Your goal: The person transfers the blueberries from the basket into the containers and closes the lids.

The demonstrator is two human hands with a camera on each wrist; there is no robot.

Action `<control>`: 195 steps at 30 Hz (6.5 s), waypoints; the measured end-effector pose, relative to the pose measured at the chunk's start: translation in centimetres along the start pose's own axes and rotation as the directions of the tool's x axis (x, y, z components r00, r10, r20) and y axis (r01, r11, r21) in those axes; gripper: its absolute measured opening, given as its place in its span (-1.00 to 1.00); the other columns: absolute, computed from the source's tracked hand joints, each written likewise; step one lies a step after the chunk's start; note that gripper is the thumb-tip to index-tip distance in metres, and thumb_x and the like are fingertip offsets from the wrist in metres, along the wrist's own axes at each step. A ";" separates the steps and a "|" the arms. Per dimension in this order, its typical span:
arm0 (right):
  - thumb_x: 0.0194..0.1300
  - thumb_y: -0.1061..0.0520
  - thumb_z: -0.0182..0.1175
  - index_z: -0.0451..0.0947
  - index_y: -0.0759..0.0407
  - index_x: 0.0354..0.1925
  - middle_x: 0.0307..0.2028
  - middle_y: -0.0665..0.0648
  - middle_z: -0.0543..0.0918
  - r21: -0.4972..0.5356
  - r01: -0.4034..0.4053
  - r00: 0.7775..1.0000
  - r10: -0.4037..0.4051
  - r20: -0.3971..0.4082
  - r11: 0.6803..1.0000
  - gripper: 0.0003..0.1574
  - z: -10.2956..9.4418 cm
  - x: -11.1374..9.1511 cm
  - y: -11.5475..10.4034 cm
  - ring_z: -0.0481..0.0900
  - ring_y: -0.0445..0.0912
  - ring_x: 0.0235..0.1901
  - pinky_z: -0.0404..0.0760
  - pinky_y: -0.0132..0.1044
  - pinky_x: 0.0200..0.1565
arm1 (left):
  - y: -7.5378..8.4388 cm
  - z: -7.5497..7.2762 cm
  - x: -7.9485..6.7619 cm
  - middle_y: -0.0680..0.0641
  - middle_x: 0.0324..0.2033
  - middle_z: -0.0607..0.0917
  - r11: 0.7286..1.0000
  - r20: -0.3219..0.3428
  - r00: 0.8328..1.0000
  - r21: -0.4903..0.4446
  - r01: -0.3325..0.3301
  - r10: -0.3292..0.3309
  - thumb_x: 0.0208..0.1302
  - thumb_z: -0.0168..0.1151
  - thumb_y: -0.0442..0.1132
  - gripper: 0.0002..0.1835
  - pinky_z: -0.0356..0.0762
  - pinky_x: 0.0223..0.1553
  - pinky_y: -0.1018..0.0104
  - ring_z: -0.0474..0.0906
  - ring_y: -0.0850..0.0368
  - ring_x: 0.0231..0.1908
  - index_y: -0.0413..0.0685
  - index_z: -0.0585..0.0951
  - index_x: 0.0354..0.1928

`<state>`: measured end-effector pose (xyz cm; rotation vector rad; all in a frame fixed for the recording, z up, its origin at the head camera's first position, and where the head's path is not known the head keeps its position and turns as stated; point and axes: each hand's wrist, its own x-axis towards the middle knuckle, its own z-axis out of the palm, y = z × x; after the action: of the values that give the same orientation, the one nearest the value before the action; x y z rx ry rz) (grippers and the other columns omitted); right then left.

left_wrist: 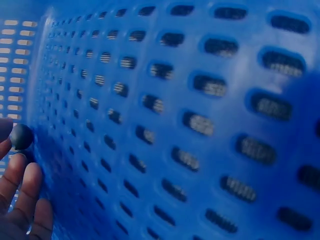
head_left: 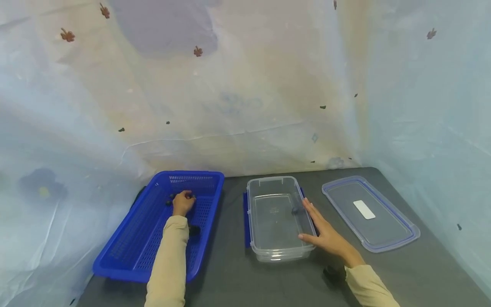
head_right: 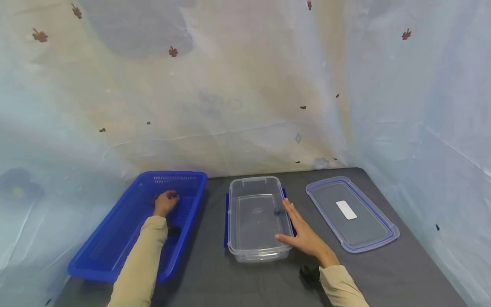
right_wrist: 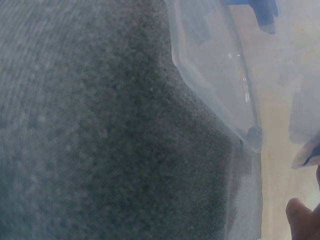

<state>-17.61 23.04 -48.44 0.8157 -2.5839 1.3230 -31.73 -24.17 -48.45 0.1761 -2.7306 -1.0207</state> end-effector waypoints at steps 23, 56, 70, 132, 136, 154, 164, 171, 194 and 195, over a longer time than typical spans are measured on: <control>0.15 0.03 0.38 -0.15 0.21 0.52 0.49 0.33 -0.13 -0.006 0.002 1.000 -0.002 -0.009 1.000 0.22 0.1 0.0 0.3 -0.15 0.34 0.41 0.00 0.41 0.19 | 0.4 -0.2 -0.3 -0.36 -0.26 0.63 0.991 -0.016 0.996 -0.102 0.081 -0.083 0.14 0.34 -0.34 -0.73 0.38 -0.01 -0.13 0.50 -0.30 -0.12 -0.42 0.58 -0.19; 0.09 -0.08 0.42 -0.22 0.22 0.52 0.51 0.27 -0.23 -0.042 -0.032 0.999 0.034 0.041 0.999 0.34 -0.2 -0.8 -1.3 -0.33 0.22 0.45 -0.06 0.45 0.18 | 11.8 -6.5 -2.5 -0.27 -0.17 0.66 0.961 0.005 0.979 -0.191 -0.199 0.204 0.32 0.26 -0.12 -0.66 0.44 -0.04 -0.10 0.55 -0.19 -0.12 -0.28 0.62 -0.07; 0.01 -0.08 0.46 -0.28 0.28 0.51 0.49 0.34 -0.24 -0.040 -0.021 1.000 0.021 0.013 0.999 0.45 0.4 -0.6 -1.3 -0.32 0.26 0.44 -0.04 0.46 0.18 | 17.0 -4.4 -5.1 -0.10 -0.20 0.69 0.905 0.100 0.935 -0.306 -0.296 0.339 0.32 0.27 -0.12 -0.75 0.55 -0.27 0.10 0.60 -0.01 -0.25 -0.12 0.67 -0.08; -0.03 0.09 0.48 -0.21 0.26 0.51 0.50 0.29 -0.22 0.072 0.045 0.998 -0.042 -0.045 0.996 0.40 1.5 -0.5 -0.9 -0.22 0.29 0.43 -0.03 0.42 0.18 | 21.7 16.9 -8.8 0.00 -0.57 0.65 0.965 0.153 0.987 -0.261 -0.012 0.054 -0.18 0.53 -0.51 -0.81 0.52 -0.41 0.39 0.54 0.17 -0.51 -0.22 0.71 -0.47; -0.04 0.10 0.48 -0.22 0.25 0.52 0.50 0.31 -0.22 0.076 0.052 0.998 -0.049 -0.044 0.996 0.41 1.4 -0.6 -0.9 -0.23 0.30 0.43 -0.04 0.44 0.17 | 21.8 16.9 -8.9 -0.01 -0.55 0.66 0.964 0.138 0.990 -0.267 0.001 0.038 -0.22 0.55 -0.50 -0.78 0.53 -0.36 0.36 0.56 0.11 -0.46 -0.21 0.70 -0.46; -0.03 0.09 0.47 -0.20 0.25 0.51 0.50 0.29 -0.21 0.068 0.040 0.998 -0.037 -0.044 0.997 0.38 1.1 -0.8 -0.7 -0.20 0.31 0.42 -0.01 0.46 0.15 | 24.5 13.6 -7.0 -0.01 -0.34 0.66 0.883 0.218 0.967 -0.469 -0.013 0.130 0.07 0.49 -0.30 -0.70 0.55 -0.26 0.35 0.56 0.15 -0.29 -0.23 0.68 -0.15; -0.06 0.10 0.48 -0.19 0.20 0.52 0.50 0.30 -0.19 0.063 0.027 0.998 -0.024 -0.050 0.998 0.40 1.0 -0.9 -0.6 -0.16 0.31 0.42 0.02 0.45 0.14 | 24.4 8.6 -5.8 -0.01 -0.23 0.60 0.822 0.188 0.938 -0.551 -0.144 0.290 0.29 0.31 -0.18 -0.73 0.53 -0.18 0.22 0.54 0.10 -0.18 -0.10 0.65 -0.02; -0.08 0.14 0.48 -0.19 0.21 0.52 0.49 0.30 -0.18 0.063 0.020 0.998 -0.016 -0.060 0.998 0.40 1.2 -1.0 0.0 -0.14 0.32 0.41 0.03 0.45 0.14 | 23.9 4.7 -5.2 -0.07 -0.20 0.63 0.802 0.111 0.930 -0.547 -0.238 0.351 0.35 0.22 -0.15 -0.74 0.52 -0.20 0.21 0.56 0.05 -0.20 -0.13 0.64 -0.03; -0.08 0.14 0.48 -0.19 0.19 0.52 0.49 0.32 -0.19 0.100 0.045 0.997 -0.038 -0.064 0.994 0.40 1.3 -0.9 -0.5 -0.17 0.32 0.41 -0.02 0.47 0.13 | 16.9 -6.3 -4.4 -0.17 -0.16 0.56 0.794 -0.103 0.966 -0.553 -0.252 0.235 0.38 0.19 -0.21 -0.75 0.42 -0.16 0.22 0.48 0.05 -0.17 -0.29 0.55 -0.09; -0.07 0.14 0.48 -0.19 0.19 0.52 0.49 0.31 -0.19 0.102 0.044 0.997 -0.037 -0.064 0.994 0.40 1.3 -0.9 -0.6 -0.17 0.32 0.41 -0.02 0.47 0.13 | 16.4 -6.6 -4.3 -0.17 -0.15 0.56 0.804 -0.116 0.968 -0.540 -0.249 0.222 0.38 0.19 -0.22 -0.75 0.41 -0.16 0.24 0.48 0.06 -0.17 -0.30 0.55 -0.08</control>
<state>-16.37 22.11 -49.17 0.8247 -2.4559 1.4571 -26.49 -15.22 -33.51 -0.2302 -2.2163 -1.6379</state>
